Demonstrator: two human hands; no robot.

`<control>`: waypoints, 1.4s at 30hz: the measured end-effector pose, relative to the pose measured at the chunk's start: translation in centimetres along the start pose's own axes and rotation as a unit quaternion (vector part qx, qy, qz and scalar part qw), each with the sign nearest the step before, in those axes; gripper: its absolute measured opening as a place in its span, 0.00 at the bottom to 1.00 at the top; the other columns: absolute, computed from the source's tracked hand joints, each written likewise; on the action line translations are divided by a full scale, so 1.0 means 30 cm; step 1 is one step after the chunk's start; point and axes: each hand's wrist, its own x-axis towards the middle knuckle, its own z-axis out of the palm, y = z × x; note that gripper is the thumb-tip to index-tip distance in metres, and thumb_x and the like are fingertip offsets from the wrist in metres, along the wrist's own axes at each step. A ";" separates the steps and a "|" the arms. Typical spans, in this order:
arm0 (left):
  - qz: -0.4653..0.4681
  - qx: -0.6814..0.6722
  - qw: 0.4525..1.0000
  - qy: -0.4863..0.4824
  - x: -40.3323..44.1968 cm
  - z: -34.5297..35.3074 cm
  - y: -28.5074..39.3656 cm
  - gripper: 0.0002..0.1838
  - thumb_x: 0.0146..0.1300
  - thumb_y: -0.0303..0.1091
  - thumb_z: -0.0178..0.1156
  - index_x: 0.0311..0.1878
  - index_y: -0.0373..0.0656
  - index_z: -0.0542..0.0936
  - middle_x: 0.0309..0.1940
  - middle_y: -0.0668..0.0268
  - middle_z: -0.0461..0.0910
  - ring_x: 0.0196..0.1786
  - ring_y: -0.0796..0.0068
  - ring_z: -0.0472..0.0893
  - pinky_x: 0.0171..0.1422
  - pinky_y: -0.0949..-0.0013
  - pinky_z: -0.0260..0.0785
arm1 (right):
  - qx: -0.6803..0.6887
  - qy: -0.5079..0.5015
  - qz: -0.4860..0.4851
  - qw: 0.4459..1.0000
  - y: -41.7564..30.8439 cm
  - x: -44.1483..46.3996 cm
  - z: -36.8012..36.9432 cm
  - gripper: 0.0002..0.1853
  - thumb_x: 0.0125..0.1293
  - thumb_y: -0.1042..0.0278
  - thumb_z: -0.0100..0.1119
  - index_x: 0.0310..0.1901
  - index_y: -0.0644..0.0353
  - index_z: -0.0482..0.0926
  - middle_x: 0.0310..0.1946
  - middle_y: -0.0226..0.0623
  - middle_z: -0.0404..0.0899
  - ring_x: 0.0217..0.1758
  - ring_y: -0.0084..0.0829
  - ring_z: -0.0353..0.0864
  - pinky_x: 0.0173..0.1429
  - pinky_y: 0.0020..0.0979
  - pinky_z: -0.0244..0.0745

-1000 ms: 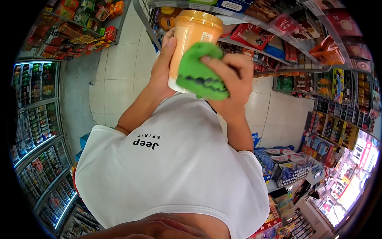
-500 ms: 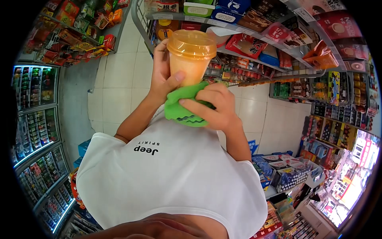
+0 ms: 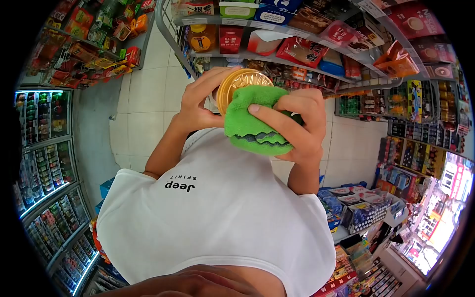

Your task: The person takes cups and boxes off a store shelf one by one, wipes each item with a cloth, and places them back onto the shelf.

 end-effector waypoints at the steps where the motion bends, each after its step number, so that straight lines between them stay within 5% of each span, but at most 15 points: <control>1: 0.023 0.013 1.000 0.002 0.007 -0.003 0.007 0.46 0.40 0.35 0.84 0.68 0.38 0.79 0.63 0.57 0.83 0.63 0.54 0.81 0.70 0.56 0.71 | -0.013 0.019 0.036 0.999 0.012 0.000 0.009 0.28 0.41 0.62 0.78 0.50 0.56 0.90 0.40 0.33 0.74 0.41 0.35 0.73 0.44 0.35 0.71; 4: 0.047 0.046 0.998 0.003 0.011 -0.010 0.032 0.45 0.40 0.34 0.83 0.67 0.39 0.79 0.63 0.58 0.83 0.62 0.53 0.81 0.68 0.56 0.73 | -0.016 0.061 0.158 0.985 0.034 0.016 0.047 0.28 0.39 0.63 0.78 0.48 0.54 0.92 0.39 0.31 0.73 0.40 0.33 0.73 0.42 0.32 0.70; 8: 0.041 0.102 0.993 0.029 0.012 -0.012 0.002 0.45 0.37 0.32 0.82 0.67 0.40 0.80 0.63 0.58 0.83 0.62 0.53 0.81 0.67 0.55 0.73 | 0.030 0.003 0.049 0.998 -0.019 -0.001 0.044 0.29 0.38 0.67 0.79 0.49 0.54 0.91 0.39 0.32 0.73 0.42 0.33 0.74 0.43 0.33 0.71; 11: 0.056 0.117 0.991 0.035 0.013 -0.020 0.019 0.45 0.35 0.32 0.82 0.65 0.41 0.81 0.62 0.59 0.84 0.62 0.54 0.81 0.64 0.56 0.73 | -0.014 0.035 0.068 0.997 -0.003 -0.009 0.058 0.29 0.39 0.69 0.78 0.51 0.55 0.91 0.39 0.32 0.73 0.41 0.33 0.74 0.43 0.33 0.71; 13: 0.081 0.160 0.984 0.014 0.008 -0.027 0.027 0.41 0.43 0.35 0.82 0.65 0.39 0.81 0.62 0.57 0.84 0.60 0.53 0.83 0.64 0.57 0.74 | 0.000 0.084 0.186 0.979 0.035 -0.020 0.088 0.30 0.41 0.72 0.76 0.53 0.57 0.90 0.39 0.33 0.74 0.41 0.33 0.74 0.44 0.32 0.71; 14: 0.098 0.183 0.978 0.005 0.013 -0.031 0.025 0.40 0.46 0.37 0.82 0.65 0.37 0.80 0.62 0.56 0.84 0.60 0.53 0.84 0.64 0.57 0.74 | -0.023 0.073 0.143 0.987 0.036 -0.024 0.088 0.30 0.41 0.72 0.76 0.53 0.57 0.89 0.39 0.33 0.74 0.41 0.33 0.74 0.44 0.32 0.71; 18: 0.078 0.158 0.983 0.054 0.012 -0.021 0.005 0.43 0.35 0.31 0.81 0.63 0.44 0.83 0.61 0.63 0.85 0.60 0.58 0.83 0.59 0.60 0.75 | 0.042 0.032 0.014 0.999 -0.019 -0.046 0.083 0.30 0.41 0.70 0.76 0.53 0.57 0.89 0.39 0.34 0.74 0.40 0.33 0.74 0.44 0.31 0.70; 21: 0.113 0.154 0.980 0.053 -0.001 -0.022 0.019 0.43 0.35 0.30 0.82 0.64 0.44 0.82 0.61 0.63 0.85 0.60 0.58 0.83 0.59 0.60 0.75 | 0.005 0.090 0.073 0.993 0.024 -0.034 0.087 0.29 0.40 0.67 0.77 0.52 0.57 0.90 0.39 0.34 0.74 0.40 0.33 0.74 0.44 0.33 0.70; 22: 0.125 0.162 0.977 0.054 -0.001 -0.021 0.021 0.43 0.36 0.30 0.82 0.64 0.43 0.82 0.62 0.63 0.85 0.60 0.58 0.82 0.60 0.60 0.75 | -0.021 0.132 0.163 0.977 0.038 -0.049 0.110 0.29 0.38 0.64 0.78 0.50 0.57 0.90 0.38 0.33 0.73 0.40 0.34 0.74 0.44 0.34 0.70; 23: 0.139 0.170 0.974 0.055 0.004 -0.020 0.021 0.44 0.36 0.30 0.83 0.64 0.43 0.82 0.62 0.62 0.84 0.60 0.58 0.82 0.61 0.60 0.75 | -0.019 0.116 0.130 0.984 0.035 -0.046 0.108 0.29 0.39 0.64 0.78 0.50 0.57 0.90 0.38 0.33 0.73 0.40 0.34 0.73 0.44 0.34 0.70; 26: 0.031 0.072 0.996 0.049 -0.010 -0.027 -0.002 0.43 0.45 0.38 0.85 0.66 0.37 0.79 0.63 0.55 0.83 0.63 0.55 0.82 0.68 0.58 0.73 | 0.025 0.054 0.016 0.998 -0.002 -0.024 0.087 0.29 0.40 0.65 0.78 0.50 0.57 0.90 0.38 0.32 0.72 0.40 0.35 0.73 0.43 0.34 0.70; 29: -0.034 -0.024 0.999 0.019 -0.033 -0.041 0.005 0.45 0.44 0.35 0.86 0.67 0.35 0.78 0.66 0.54 0.81 0.65 0.57 0.81 0.71 0.59 0.72 | 0.025 0.051 0.024 0.998 -0.004 -0.022 0.091 0.28 0.40 0.65 0.78 0.50 0.57 0.90 0.38 0.33 0.72 0.40 0.34 0.73 0.43 0.33 0.70; 31: -0.054 -0.061 0.997 -0.001 -0.037 -0.043 0.021 0.46 0.44 0.33 0.86 0.69 0.35 0.77 0.67 0.54 0.79 0.66 0.59 0.81 0.72 0.60 0.72 | -0.008 0.091 0.136 0.987 0.047 -0.033 0.111 0.28 0.41 0.67 0.77 0.51 0.57 0.90 0.39 0.34 0.73 0.39 0.34 0.73 0.42 0.33 0.69; 38: -0.135 -0.117 0.984 -0.026 -0.046 -0.040 0.007 0.51 0.43 0.35 0.86 0.73 0.34 0.73 0.67 0.54 0.79 0.66 0.65 0.80 0.73 0.62 0.71 | 0.037 0.043 0.037 0.998 0.042 -0.030 0.072 0.28 0.44 0.73 0.75 0.53 0.60 0.89 0.40 0.35 0.73 0.41 0.33 0.73 0.44 0.32 0.70; 42: -0.279 -0.403 0.871 0.036 -0.054 -0.022 0.032 0.44 0.56 0.32 0.80 0.74 0.33 0.69 0.63 0.60 0.80 0.63 0.70 0.81 0.71 0.64 0.73 | 0.045 0.140 0.152 0.977 0.077 -0.082 0.127 0.27 0.48 0.76 0.74 0.55 0.64 0.87 0.44 0.38 0.76 0.46 0.34 0.77 0.52 0.32 0.74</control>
